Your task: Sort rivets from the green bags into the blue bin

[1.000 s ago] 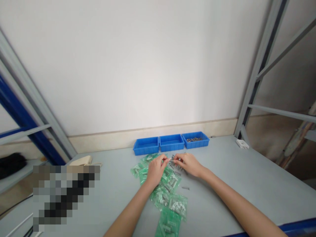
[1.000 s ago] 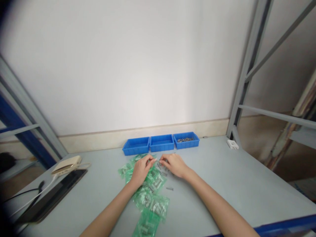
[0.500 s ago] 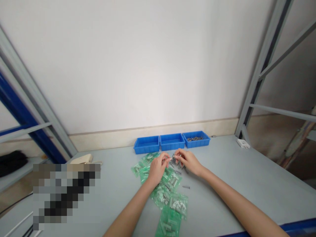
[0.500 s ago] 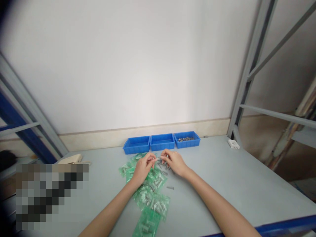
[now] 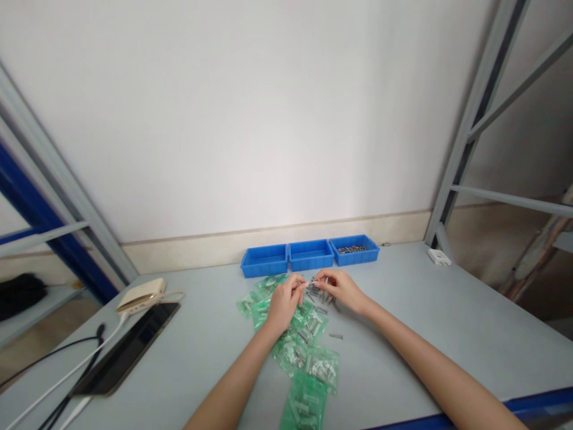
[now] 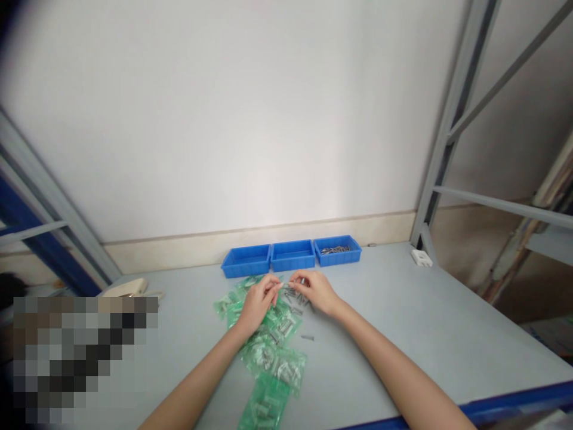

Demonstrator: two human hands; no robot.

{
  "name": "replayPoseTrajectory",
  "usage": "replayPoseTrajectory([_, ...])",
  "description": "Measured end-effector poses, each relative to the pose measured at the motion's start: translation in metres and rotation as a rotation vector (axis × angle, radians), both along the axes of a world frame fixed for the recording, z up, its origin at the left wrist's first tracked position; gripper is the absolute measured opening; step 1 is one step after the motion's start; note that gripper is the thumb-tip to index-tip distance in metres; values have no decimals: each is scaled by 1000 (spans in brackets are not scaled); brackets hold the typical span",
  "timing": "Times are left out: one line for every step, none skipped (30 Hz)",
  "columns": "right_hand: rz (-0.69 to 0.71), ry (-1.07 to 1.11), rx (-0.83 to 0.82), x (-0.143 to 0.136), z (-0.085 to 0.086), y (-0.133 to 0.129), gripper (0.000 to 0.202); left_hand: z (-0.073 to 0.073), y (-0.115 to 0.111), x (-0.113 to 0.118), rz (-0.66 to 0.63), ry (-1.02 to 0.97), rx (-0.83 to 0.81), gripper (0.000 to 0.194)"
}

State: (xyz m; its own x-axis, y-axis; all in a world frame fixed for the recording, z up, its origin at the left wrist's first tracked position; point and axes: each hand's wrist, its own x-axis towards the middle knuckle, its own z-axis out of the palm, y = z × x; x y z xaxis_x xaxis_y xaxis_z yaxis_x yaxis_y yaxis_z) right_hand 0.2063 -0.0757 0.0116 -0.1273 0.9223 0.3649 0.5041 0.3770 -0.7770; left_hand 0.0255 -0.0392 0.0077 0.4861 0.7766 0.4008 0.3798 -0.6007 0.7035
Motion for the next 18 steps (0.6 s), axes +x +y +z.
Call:
replayPoseTrajectory([1, -5, -1, 0, 0, 0, 31, 0, 0, 0, -2, 1, 1, 25])
replayPoseTrajectory([5, -10, -5, 1, 1, -1, 34, 1, -1, 0, -6, 6, 0, 27])
replayPoseTrajectory([13, -12, -13, 1, 1, -1, 37, 1, -1, 0, -9, 10, 1, 31])
replayPoseTrajectory([25, -7, -28, 1, 2, -2, 40, 2, -2, 0, -11, 14, 1, 35])
replayPoseTrajectory([37, 4, -46, 1, 2, -2, 42, 2, -3, 0, -12, 15, 2, 37])
replayPoseTrajectory([47, 23, -65, 1, 2, -2, 42, 3, -3, 0, -15, 14, 2, 37])
replayPoseTrajectory([55, 49, -84, 1, 1, -2, 40, 3, -3, 1, -17, 9, 1, 37])
replayPoseTrajectory([62, 80, -103, 1, 1, -1, 38, 3, -3, 1, -19, 3, -2, 35])
replayPoseTrajectory([66, 112, -119, 1, 0, -1, 35, 3, -3, 1, -19, -4, -5, 32])
replayPoseTrajectory([67, 141, -130, 1, 0, -1, 33, 3, -3, 1, -18, -11, -8, 30])
replayPoseTrajectory([68, 162, -137, 0, -1, -1, 32, 3, -3, 1, -13, -15, -9, 29])
replayPoseTrajectory([71, 173, -142, 0, -1, -1, 32, 3, -2, 1, -6, -13, -7, 29])
replayPoseTrajectory([79, 173, -148, 0, -1, -1, 33, 3, -2, 1, 1, -6, -4, 31])
replayPoseTrajectory([93, 169, -156, 1, 0, -2, 34, 3, -3, 1, 4, 3, -4, 35])
replayPoseTrajectory([112, 167, -167, 1, 1, -2, 37, 3, -3, 1, 4, 15, -7, 40])
replayPoseTrajectory([130, 170, -180, 3, 2, -2, 39, 4, -4, 0, -3, 26, -15, 43])
replayPoseTrajectory([137, 181, -189, 5, 3, 0, 40, 4, -4, 0, -14, 38, -22, 45])
replayPoseTrajectory([125, 196, -189, 8, 3, 2, 41, 5, -5, 0, -25, 50, -23, 46])
